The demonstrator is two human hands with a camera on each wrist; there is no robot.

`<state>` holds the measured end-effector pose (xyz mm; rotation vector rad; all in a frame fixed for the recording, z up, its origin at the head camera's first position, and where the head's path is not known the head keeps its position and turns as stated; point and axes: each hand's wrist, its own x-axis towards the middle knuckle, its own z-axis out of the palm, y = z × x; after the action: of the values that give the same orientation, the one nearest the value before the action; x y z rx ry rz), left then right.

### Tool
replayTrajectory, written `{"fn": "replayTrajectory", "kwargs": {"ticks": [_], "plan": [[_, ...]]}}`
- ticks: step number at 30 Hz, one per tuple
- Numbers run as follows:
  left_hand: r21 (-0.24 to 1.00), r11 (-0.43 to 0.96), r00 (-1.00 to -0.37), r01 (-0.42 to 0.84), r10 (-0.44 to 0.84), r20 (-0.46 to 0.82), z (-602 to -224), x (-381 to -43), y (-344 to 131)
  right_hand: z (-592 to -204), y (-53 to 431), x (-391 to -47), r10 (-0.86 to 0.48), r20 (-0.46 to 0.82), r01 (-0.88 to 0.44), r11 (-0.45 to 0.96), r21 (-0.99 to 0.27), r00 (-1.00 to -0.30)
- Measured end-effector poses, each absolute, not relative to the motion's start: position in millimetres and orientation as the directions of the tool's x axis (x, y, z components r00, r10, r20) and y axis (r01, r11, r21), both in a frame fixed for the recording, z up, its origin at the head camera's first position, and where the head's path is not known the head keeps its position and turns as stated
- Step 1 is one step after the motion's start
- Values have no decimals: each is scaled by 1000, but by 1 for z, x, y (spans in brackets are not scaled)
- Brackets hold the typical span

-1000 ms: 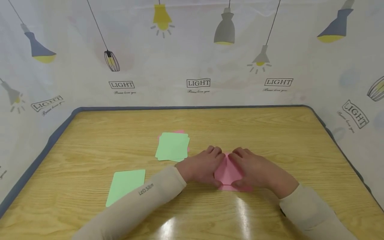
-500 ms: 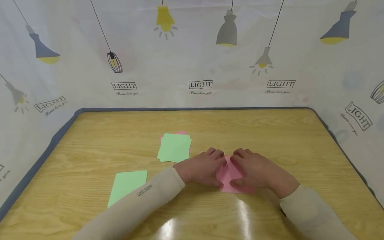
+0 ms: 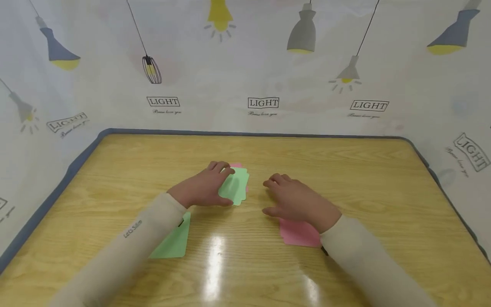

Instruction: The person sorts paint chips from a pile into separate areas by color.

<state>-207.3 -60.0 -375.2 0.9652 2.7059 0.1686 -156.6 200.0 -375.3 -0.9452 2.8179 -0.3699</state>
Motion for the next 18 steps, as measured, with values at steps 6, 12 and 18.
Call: {"fn": "replayTrajectory", "kwargs": {"ticks": [6, 12, 18], "plan": [[201, 808, -766, 553, 588, -257, -383, -207, -83, -372, 166, -181, -635, -103, -587, 755, -292, -766], [212, 808, -767, 549, 588, -255, -387, -204, -93, -368, 141, -197, -615, -175, -547, 775, -317, -769], [233, 806, -771, 544, 589, -242, -387, -204, -98, -375, 130, -206, -608, -209, -544, 787, -292, -766]]}}
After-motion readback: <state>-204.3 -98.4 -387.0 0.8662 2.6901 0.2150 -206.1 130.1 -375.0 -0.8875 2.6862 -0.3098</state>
